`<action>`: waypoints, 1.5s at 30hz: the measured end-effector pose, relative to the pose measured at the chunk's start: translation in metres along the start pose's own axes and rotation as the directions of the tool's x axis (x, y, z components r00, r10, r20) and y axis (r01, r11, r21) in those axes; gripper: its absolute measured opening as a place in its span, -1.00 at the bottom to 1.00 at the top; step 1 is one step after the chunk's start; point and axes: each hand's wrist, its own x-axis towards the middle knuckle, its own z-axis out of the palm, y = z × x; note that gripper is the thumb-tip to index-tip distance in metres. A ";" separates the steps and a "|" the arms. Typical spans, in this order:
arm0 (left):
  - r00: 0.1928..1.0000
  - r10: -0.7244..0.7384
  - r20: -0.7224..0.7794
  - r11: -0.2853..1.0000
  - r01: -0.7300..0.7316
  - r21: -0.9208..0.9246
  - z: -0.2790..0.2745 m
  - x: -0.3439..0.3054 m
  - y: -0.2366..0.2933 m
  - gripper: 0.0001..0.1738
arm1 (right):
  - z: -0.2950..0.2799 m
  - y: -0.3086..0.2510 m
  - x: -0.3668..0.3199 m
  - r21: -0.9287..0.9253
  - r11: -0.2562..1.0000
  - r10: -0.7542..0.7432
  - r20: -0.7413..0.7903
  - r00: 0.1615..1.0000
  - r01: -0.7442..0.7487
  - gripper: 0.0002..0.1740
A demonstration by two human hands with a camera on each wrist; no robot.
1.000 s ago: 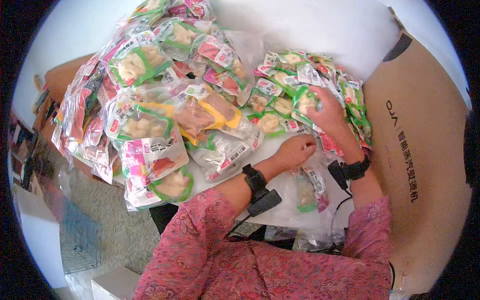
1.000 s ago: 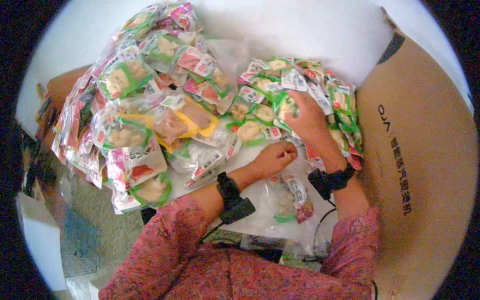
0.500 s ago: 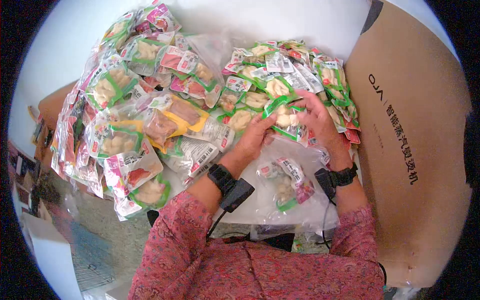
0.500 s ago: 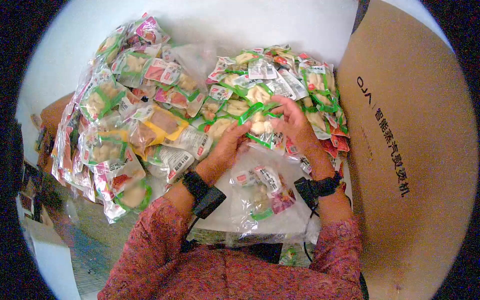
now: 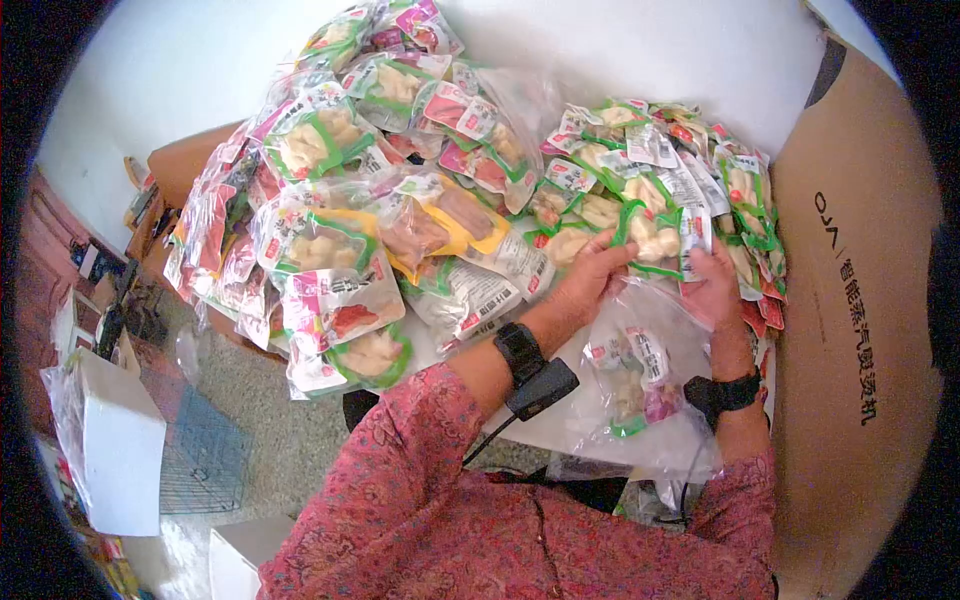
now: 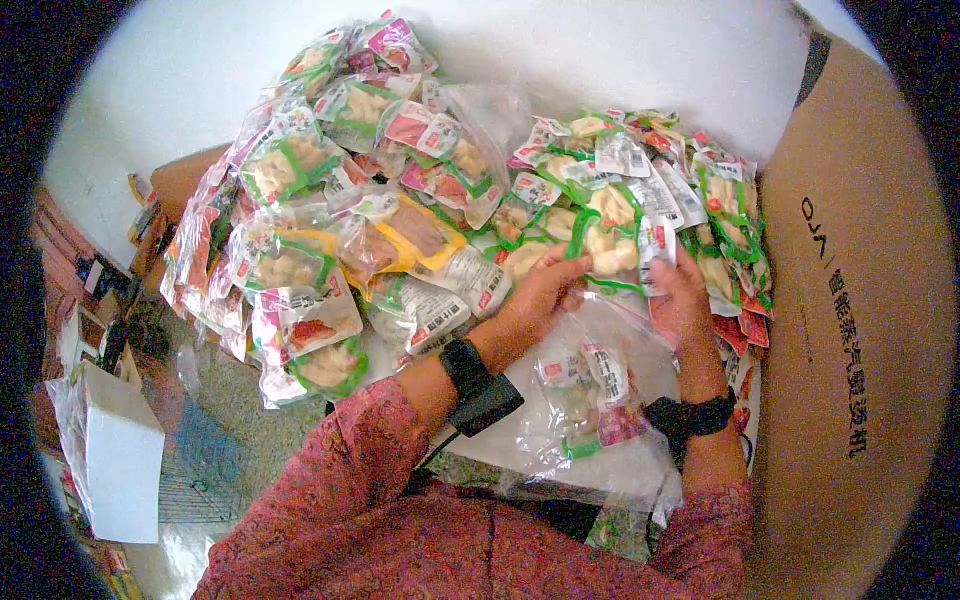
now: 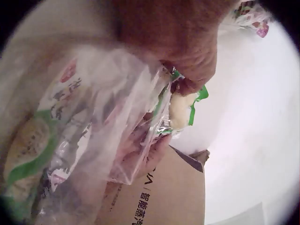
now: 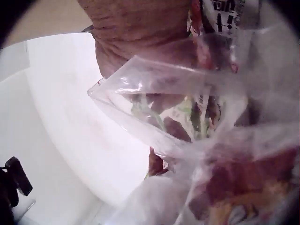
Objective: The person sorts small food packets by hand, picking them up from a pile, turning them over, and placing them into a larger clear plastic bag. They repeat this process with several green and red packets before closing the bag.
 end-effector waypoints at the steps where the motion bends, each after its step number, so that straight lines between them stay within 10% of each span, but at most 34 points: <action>1: 0.999 -0.024 0.044 0.997 0.020 0.081 0.003 -0.002 0.000 -0.80 | 0.001 -0.005 -0.002 -0.002 1.000 -0.002 -0.005 1.000 0.002 -0.45; 14: 0.981 -0.191 0.022 0.961 0.182 0.210 0.012 -0.011 -0.005 -0.82 | 0.001 -0.008 -0.006 0.176 0.982 0.067 -0.021 0.998 -0.062 -0.47; 16: 0.997 -0.075 0.001 0.960 0.072 0.271 0.014 -0.010 -0.004 -0.83 | -0.008 0.001 -0.002 -0.379 0.923 -0.070 0.000 0.998 0.065 -0.45; 20: 0.997 -0.066 -0.040 0.942 0.076 0.328 0.010 -0.009 -0.008 -0.80 | -0.003 0.013 0.001 -0.435 0.832 -0.284 0.198 0.938 0.344 -0.46; 24: 0.999 0.011 0.030 0.924 -0.022 0.381 0.013 -0.009 -0.011 -0.69 | -0.012 0.004 -0.008 -0.300 0.938 0.091 -0.264 0.960 -0.171 -0.59; 29: 0.996 -0.090 -0.010 0.869 0.083 0.487 0.024 -0.019 -0.005 -0.65 | 0.006 -0.012 -0.013 -0.399 0.912 -0.007 -0.251 0.968 -0.097 -0.62; 32: 0.994 -0.101 0.050 0.856 0.061 0.514 0.017 -0.016 -0.007 -0.61 | 0.022 -0.013 -0.014 -0.156 0.987 -0.035 -0.078 0.996 0.023 -0.51; 45: 0.974 -0.105 0.203 0.848 -0.019 0.530 0.022 -0.016 -0.006 -0.60 | 0.024 -0.014 -0.015 -0.295 0.955 -0.083 -0.209 0.974 0.017 -0.63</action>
